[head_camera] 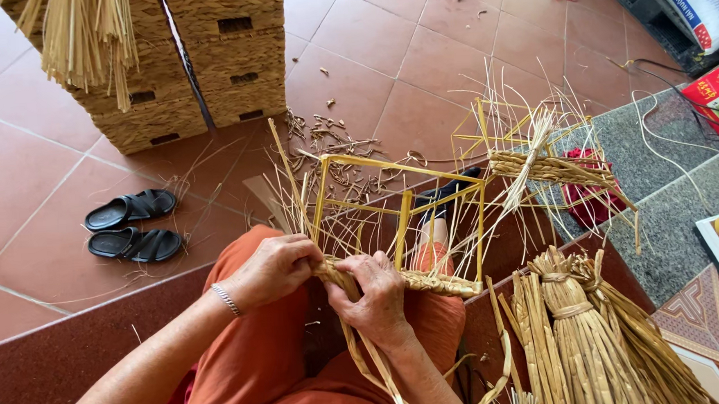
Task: The person sits on the floor weaving a basket: they hold a bamboo frame on their lap, weave palm-leaf strips around the frame by hand, pull strips tight, and add new strips from a pile beside them to build up the woven side wall.
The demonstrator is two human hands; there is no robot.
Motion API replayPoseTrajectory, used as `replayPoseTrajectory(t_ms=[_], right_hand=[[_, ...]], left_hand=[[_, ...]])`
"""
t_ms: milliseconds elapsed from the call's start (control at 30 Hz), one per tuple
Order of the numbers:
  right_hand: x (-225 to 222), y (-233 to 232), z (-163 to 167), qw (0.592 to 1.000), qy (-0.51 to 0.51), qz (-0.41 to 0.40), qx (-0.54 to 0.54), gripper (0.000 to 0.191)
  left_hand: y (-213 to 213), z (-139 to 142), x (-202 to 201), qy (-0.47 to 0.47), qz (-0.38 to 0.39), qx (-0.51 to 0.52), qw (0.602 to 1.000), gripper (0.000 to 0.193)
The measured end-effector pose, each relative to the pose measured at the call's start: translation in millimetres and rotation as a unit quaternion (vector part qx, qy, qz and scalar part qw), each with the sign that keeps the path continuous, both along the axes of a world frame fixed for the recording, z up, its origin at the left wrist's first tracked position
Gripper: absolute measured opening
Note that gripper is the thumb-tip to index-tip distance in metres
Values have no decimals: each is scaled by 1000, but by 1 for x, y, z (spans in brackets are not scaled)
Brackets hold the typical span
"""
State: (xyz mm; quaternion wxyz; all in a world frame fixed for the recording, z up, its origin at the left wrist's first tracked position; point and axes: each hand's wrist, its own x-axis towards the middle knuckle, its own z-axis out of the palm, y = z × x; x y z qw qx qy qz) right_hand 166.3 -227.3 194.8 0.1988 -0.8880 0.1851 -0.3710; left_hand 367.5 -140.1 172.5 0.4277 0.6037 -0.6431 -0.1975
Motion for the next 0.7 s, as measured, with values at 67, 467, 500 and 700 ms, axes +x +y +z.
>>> replayPoseTrajectory(t_ms=[67,467,500,700], right_hand=[[-3,-3,1,1000,-8,7,15,25],[-13,-5,3,998,-21,48,43,18],[-15,-2,2,998,-30,40,39,18],[-26,13,-1,999,-28,-9,-19,19]], left_hand=[[9,4,-1,0,-28,-35,999,20],[-13,-15,-10,120,26,103,987,10],[-13,-11,-12,99,30,92,990,10],[2,18,-33,-95,66,-5,993,27]])
